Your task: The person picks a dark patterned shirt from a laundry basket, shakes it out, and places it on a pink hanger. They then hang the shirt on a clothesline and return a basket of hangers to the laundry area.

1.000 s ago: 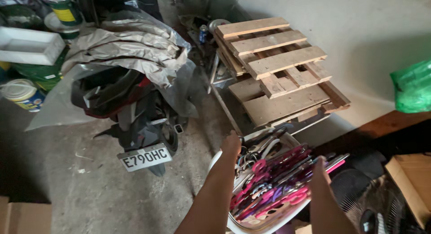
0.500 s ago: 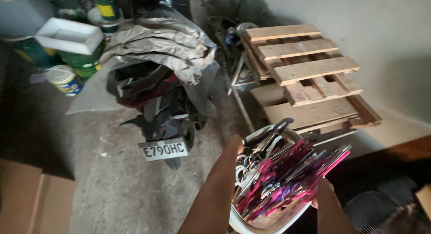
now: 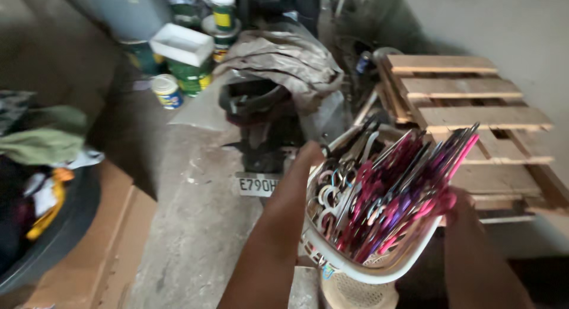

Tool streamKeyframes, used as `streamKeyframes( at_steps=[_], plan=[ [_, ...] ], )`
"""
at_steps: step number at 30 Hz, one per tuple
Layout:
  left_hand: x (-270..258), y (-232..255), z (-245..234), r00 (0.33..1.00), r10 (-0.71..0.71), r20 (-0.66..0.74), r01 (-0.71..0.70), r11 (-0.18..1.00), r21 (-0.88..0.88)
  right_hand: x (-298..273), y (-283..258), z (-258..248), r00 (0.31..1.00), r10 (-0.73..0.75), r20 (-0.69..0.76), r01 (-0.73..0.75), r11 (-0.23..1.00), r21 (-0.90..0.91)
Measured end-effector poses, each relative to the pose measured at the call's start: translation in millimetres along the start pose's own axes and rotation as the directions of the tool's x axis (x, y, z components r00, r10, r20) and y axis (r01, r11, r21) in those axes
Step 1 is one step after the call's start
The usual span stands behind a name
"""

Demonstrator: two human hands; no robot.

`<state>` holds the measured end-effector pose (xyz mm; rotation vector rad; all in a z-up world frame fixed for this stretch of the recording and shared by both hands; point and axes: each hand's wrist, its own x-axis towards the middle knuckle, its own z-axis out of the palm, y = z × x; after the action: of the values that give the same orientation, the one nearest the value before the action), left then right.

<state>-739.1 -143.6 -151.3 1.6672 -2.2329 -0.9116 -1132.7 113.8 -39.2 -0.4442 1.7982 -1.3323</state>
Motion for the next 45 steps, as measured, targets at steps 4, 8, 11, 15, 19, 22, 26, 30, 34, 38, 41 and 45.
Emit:
streamKeyframes(
  at_steps=[4, 8, 11, 15, 19, 22, 26, 30, 34, 38, 41, 45],
  plan=[
    [-13.0, -7.4, -73.9, 0.983, 0.012, -0.181, -0.016, 1.000, -0.023, 28.2, -58.7, 42.5, 0.972, -0.140, 0.191, 0.141, 0.990, 0.012],
    [-52.0, -13.6, -146.7, 0.914, -0.065, -0.401, 0.001, 0.988, -0.157, 47.5, -113.7, 101.0, 0.885, -0.243, 0.398, 0.246, 0.968, 0.042],
    [-85.9, -23.1, -193.6, 0.838, -0.139, -0.528, 0.011, 0.971, -0.238, 48.7, -137.7, 140.1, 0.810, -0.271, 0.520, 0.275, 0.959, 0.070],
    [-109.2, -62.5, -254.2, 0.801, -0.215, -0.559, 0.115, 0.971, -0.210, 43.7, -162.7, 201.5, 0.696, -0.281, 0.661, 0.291, 0.952, 0.097],
    [-130.8, -123.5, -310.0, 0.822, -0.141, -0.551, 0.057, 0.984, -0.167, 30.0, -174.6, 278.3, 0.562, -0.267, 0.783, 0.292, 0.950, 0.114],
    [-173.5, -156.4, -347.0, 0.861, -0.192, -0.471, 0.101, 0.972, -0.213, 15.9, -173.4, 328.6, 0.465, -0.232, 0.854, 0.278, 0.955, 0.108],
    [-244.1, -188.6, -401.1, 0.829, -0.315, -0.463, 0.151, 0.922, -0.357, -8.5, -169.0, 402.6, 0.300, -0.201, 0.933, 0.254, 0.959, 0.125],
    [-298.9, -242.4, -429.9, 0.745, -0.411, -0.525, 0.184, 0.883, -0.431, -34.5, -161.3, 482.8, 0.335, -0.127, 0.934, 0.254, 0.966, 0.041],
    [-352.0, -288.3, -452.5, 0.717, -0.515, -0.470, 0.144, 0.769, -0.623, -78.6, -146.2, 560.7, 0.473, -0.084, 0.877, 0.310, 0.948, -0.076],
    [-426.3, -292.0, -485.8, 0.615, -0.640, -0.461, 0.145, 0.666, -0.731, -145.6, -146.0, 619.0, 0.446, -0.113, 0.888, 0.385, 0.920, -0.076],
    [-472.3, -293.3, -501.5, 0.573, -0.710, -0.409, 0.105, 0.559, -0.823, -199.5, -158.1, 652.1, 0.413, -0.128, 0.902, 0.436, 0.897, -0.072],
    [-510.3, -342.8, -513.1, 0.438, -0.708, -0.554, 0.122, 0.658, -0.743, -275.9, -179.2, 687.9, 0.361, -0.145, 0.921, 0.493, 0.868, -0.057]
  ],
)
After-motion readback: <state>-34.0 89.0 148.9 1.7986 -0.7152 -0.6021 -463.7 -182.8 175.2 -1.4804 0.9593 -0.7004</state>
